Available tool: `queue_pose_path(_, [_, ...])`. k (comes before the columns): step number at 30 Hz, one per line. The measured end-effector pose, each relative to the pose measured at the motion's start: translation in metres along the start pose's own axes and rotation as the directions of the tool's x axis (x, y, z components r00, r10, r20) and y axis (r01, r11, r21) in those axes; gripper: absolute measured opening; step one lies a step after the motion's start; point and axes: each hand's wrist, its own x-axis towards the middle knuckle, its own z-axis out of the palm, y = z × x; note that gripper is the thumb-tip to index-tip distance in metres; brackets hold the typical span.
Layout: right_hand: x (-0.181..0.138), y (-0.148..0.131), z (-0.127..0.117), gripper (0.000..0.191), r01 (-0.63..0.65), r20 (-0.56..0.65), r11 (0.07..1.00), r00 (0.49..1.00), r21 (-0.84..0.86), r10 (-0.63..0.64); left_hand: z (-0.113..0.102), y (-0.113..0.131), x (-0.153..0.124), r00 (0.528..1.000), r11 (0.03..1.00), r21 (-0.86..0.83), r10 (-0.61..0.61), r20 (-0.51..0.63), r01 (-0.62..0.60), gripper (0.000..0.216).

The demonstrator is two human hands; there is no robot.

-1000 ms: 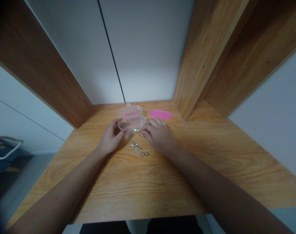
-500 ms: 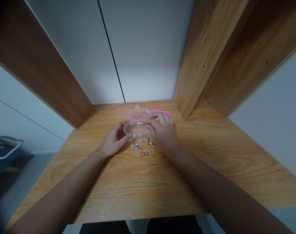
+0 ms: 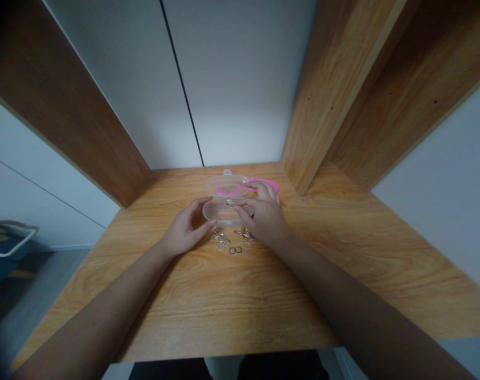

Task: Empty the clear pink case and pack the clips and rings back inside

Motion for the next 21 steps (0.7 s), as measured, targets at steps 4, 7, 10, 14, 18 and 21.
queue_pose_path(4, [-0.0002,0.0002,0.0004,0.013,-0.011,0.013,1.0,1.0,0.015,0.011,0.0,-0.0003,-0.0002,1.0,1.0,0.005,0.009,-0.001,-0.009,0.055])
queue_pose_path(7, [0.0,0.0006,0.0004,0.013,-0.024,0.025,1.0,0.999,0.017,0.023,0.0003,-0.0008,0.0003,1.0,1.0,-0.002,0.022,-0.004,-0.022,0.055])
queue_pose_path(10, [0.0004,0.0027,0.0005,0.014,-0.004,0.01,1.0,1.0,0.026,0.004,0.001,-0.0018,0.0005,1.0,1.0,-0.006,0.025,-0.006,-0.025,0.055])
queue_pose_path(14, [0.0011,0.006,0.0004,0.014,0.029,-0.041,0.998,0.999,0.056,-0.027,0.0022,-0.0021,0.0008,1.0,1.0,-0.025,-0.008,-0.01,0.008,0.054])
queue_pose_path(18, [0.0025,0.0062,-0.002,0.012,0.01,-0.128,0.997,0.992,0.076,-0.001,0.0014,-0.0014,0.0024,0.992,0.992,-0.048,-0.115,-0.053,0.112,0.052])
queue_pose_path(21, [0.0041,0.005,-0.0065,0.01,0.04,-0.123,0.997,0.992,0.068,-0.031,-0.0009,-0.0018,0.0041,0.967,0.976,-0.021,-0.216,-0.133,0.215,0.052])
